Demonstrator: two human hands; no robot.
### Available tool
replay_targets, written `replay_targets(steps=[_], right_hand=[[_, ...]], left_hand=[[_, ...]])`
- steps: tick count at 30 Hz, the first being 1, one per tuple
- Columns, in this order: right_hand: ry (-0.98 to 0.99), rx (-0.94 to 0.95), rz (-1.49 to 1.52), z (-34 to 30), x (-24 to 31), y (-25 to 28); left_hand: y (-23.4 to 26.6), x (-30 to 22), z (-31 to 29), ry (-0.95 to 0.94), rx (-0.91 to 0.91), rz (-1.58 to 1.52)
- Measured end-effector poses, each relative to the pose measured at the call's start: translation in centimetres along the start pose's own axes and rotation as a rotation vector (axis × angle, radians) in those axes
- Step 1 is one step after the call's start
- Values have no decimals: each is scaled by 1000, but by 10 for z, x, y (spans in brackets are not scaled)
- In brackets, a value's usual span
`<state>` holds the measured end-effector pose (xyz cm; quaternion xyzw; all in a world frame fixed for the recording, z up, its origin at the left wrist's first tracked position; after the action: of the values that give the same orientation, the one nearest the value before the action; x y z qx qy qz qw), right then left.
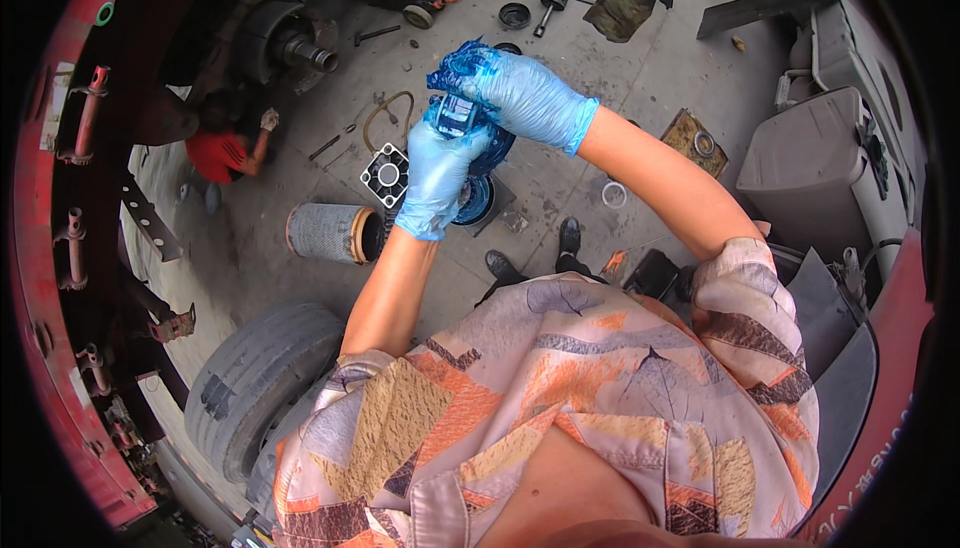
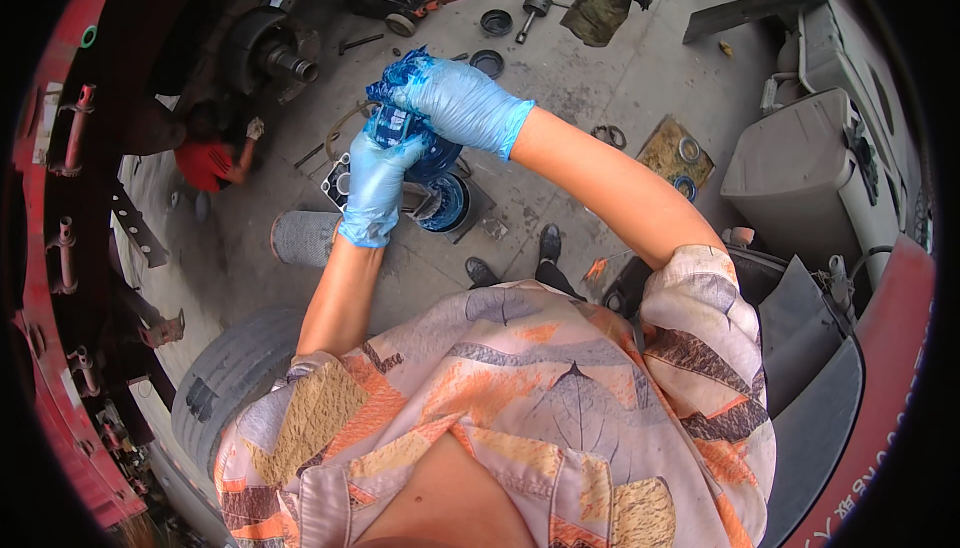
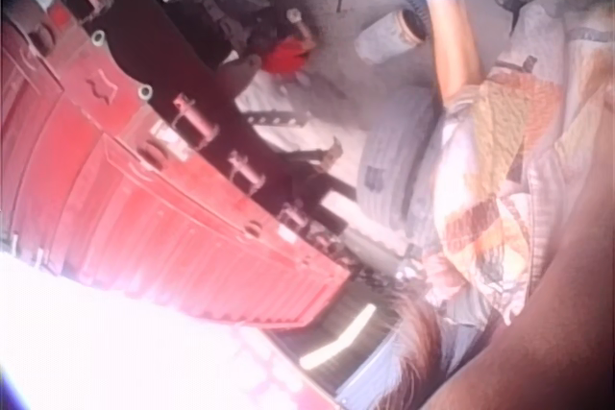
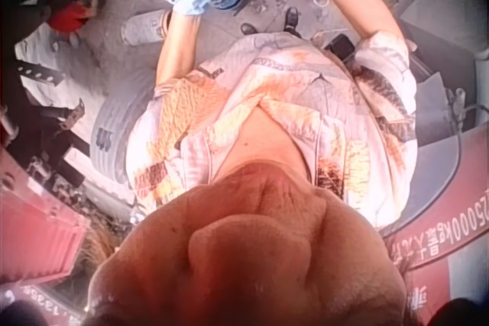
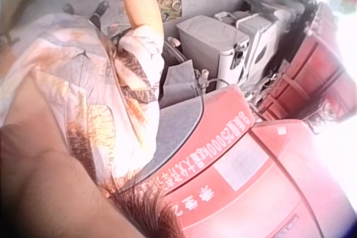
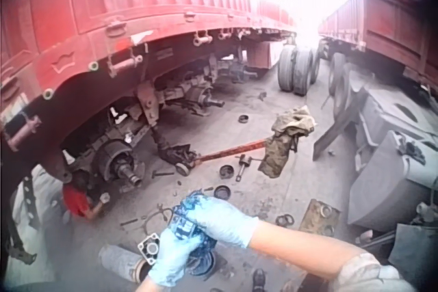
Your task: The person scoops blue grease from a container and applies it to several metal rings, rubbing it evenly over their surfaces. The person then applies the grease to a cylindrical metal component, spreading it around the exterior.
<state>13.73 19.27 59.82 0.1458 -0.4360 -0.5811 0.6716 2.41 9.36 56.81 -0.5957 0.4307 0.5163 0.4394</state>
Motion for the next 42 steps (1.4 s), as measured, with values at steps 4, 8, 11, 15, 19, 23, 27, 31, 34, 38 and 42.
replay_targets(steps=[4,8,11,15,19,23,27,31,34,38,42], right_hand=[[-113,-46,-70,-13,-18,-13],[-296,-184,130,-20,-27,-10],[-571,-219,400,-29,-34,-18],[-987,-348,1062,-41,-19,-30],[-1162,-501,1668,-45,-5,-52],[-1237,-570,2016,-39,3,-65],[-1250,-602,1909,-45,-13,-66],[-1295,-449,1418,-47,-23,-37],[-1192,-308,1080,-45,-26,-14],[-888,-300,705,-34,-41,-1],[-778,-398,710,-42,-58,-18]], left_hand=[[-7,-6,-2,-24,-4,48],[-9,-11,-6,-47,-58,46],[-11,-18,-8,-63,-78,39],[-16,-30,-10,-76,-62,-17],[-18,-31,-7,-153,-79,-43],[-19,-21,-2,-229,-129,-44],[10,-19,18,-125,234,66],[28,-24,20,-27,288,126],[36,-33,32,46,345,254],[3,-55,41,96,137,346],[-11,-50,35,-31,25,199]])
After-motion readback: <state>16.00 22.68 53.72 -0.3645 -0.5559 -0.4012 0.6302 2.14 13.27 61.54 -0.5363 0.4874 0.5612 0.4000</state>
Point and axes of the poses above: each hand's wrist, its own z-axis towards the middle knuckle, its own y-axis out of the back of the hand, x = y × z, the point moved 3 cm from there along z, towards the middle knuckle, and after that the axes turned 8 degrees about z, right-handed, at the moved point
